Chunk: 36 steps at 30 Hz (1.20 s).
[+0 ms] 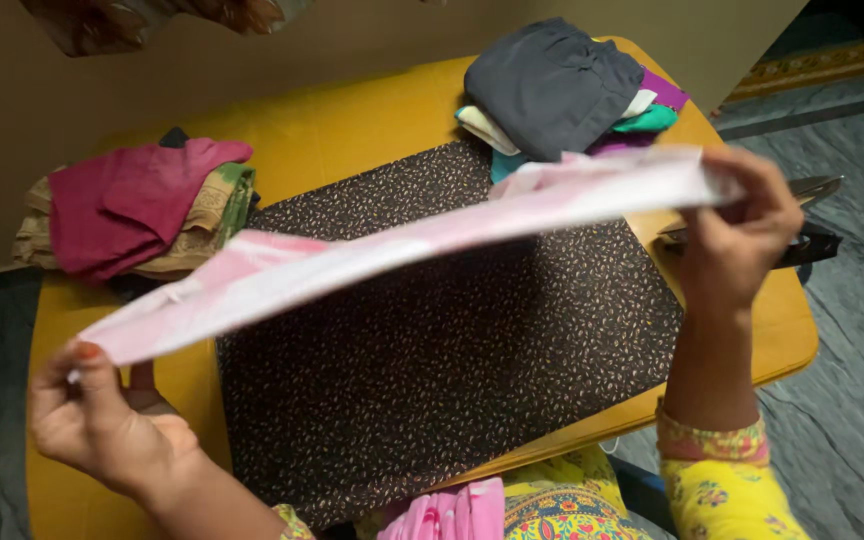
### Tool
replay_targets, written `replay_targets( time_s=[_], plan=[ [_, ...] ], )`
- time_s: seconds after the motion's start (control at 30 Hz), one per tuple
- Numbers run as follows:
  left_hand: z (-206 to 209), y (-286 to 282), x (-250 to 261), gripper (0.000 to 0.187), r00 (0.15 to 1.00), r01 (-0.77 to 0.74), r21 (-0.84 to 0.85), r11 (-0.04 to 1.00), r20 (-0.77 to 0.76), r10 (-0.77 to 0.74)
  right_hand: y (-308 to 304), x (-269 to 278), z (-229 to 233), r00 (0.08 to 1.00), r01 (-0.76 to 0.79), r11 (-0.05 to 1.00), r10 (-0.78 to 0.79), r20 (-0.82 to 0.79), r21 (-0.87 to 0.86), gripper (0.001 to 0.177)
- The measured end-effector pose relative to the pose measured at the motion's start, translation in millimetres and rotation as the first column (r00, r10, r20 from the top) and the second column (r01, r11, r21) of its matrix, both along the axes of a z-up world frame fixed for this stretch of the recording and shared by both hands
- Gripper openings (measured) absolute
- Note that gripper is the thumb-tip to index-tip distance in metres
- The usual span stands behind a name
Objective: The person irons a green patterned cloth, then a pink shirt, and finally a white and pink striped shirt on a yellow table. The person folds each item after ironing and places it on a growing stack.
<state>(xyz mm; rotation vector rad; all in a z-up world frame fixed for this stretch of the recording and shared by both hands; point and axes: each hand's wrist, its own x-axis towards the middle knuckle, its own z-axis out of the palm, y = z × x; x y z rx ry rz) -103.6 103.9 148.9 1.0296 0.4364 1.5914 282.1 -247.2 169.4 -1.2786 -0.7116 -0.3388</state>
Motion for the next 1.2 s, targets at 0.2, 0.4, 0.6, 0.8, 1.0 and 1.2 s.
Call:
replay_targets(
  time_s=[0.2,0.4,0.6,0.8,1.0,1.2],
  plan=[
    [-3.3,-21.2,15.6,0.017,1.0,-0.011,0.1,0.995,-0.004,0.012,-44.3,-28.9,2.9,0.737,-0.581,0.776,0.63,0.247,-0.246,0.021],
    [14.4,-128.6,127.0,0.025,0.599,0.668,0.122,0.734,-0.674,-0.433,59.2,-73.8,33.4,0.706,-0.564,0.526,0.707,-0.041,-0.637,0.019],
    [37.8,-147.0,123.9,0.033,0.633,0.648,0.069,0.758,-0.602,-0.487,84.9,-102.6,60.5,0.74,-0.519,0.607,0.671,0.039,-0.602,0.043],
    [17.7,-179.9,98.5,0.055,0.7,0.417,0.596,0.686,-0.692,0.176,100.8,-107.8,62.8,0.897,-0.356,0.797,0.437,0.061,-0.488,0.014],
    [-12.5,-165.6,79.3,0.037,0.352,0.378,0.53,0.759,-0.84,0.412,103.7,-111.7,85.6,0.928,-0.312,0.902,0.357,0.108,-0.299,0.012],
    [-15.5,-178.4,74.8,0.04,0.504,0.491,0.735,0.467,-0.677,0.536,111.1,-133.8,108.1,0.926,-0.205,0.925,0.29,0.242,-0.321,0.011]
  ],
)
